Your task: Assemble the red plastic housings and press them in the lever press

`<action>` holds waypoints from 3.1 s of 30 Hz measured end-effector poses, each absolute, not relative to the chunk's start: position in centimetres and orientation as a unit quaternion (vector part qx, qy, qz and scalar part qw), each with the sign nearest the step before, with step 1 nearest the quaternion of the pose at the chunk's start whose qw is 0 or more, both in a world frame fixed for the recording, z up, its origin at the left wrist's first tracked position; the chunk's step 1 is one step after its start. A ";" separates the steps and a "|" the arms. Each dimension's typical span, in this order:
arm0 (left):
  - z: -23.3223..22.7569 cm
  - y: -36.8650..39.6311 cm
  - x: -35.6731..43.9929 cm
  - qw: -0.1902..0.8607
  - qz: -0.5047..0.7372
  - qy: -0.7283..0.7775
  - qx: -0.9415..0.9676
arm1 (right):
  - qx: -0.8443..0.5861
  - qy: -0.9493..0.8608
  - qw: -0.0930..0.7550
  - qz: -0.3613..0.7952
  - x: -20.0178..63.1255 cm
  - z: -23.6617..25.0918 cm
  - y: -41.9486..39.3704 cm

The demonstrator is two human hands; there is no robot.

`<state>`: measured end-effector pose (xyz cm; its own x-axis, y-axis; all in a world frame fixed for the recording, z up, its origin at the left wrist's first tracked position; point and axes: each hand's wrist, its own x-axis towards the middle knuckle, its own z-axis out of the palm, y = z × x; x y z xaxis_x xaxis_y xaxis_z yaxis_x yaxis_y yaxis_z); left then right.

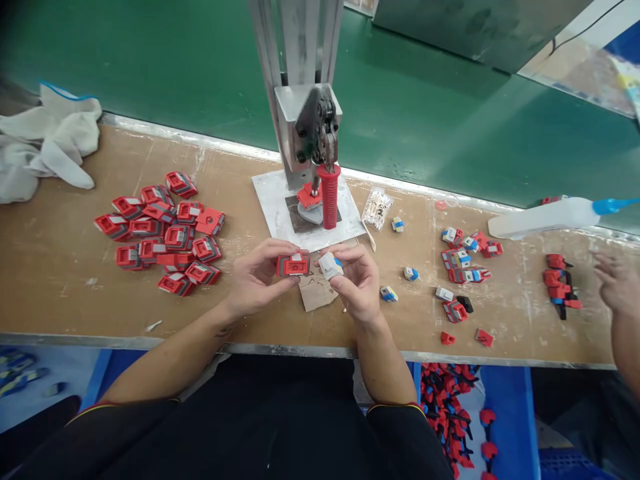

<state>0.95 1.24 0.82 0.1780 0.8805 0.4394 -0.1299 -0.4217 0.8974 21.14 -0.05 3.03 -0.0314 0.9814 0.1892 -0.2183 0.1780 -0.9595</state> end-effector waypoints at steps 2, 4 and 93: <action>0.7 1.3 1.0 0.437 0.578 0.290 0.625 | -0.367 -0.502 0.588 0.518 21.2 3.0 -0.1; 0.7 1.3 1.0 0.422 0.584 0.286 0.631 | -0.366 -0.510 0.595 0.502 21.1 3.0 -0.4; 3.5 12.4 -0.8 0.400 0.435 0.419 0.689 | -0.639 -0.719 0.249 0.110 34.6 3.9 24.2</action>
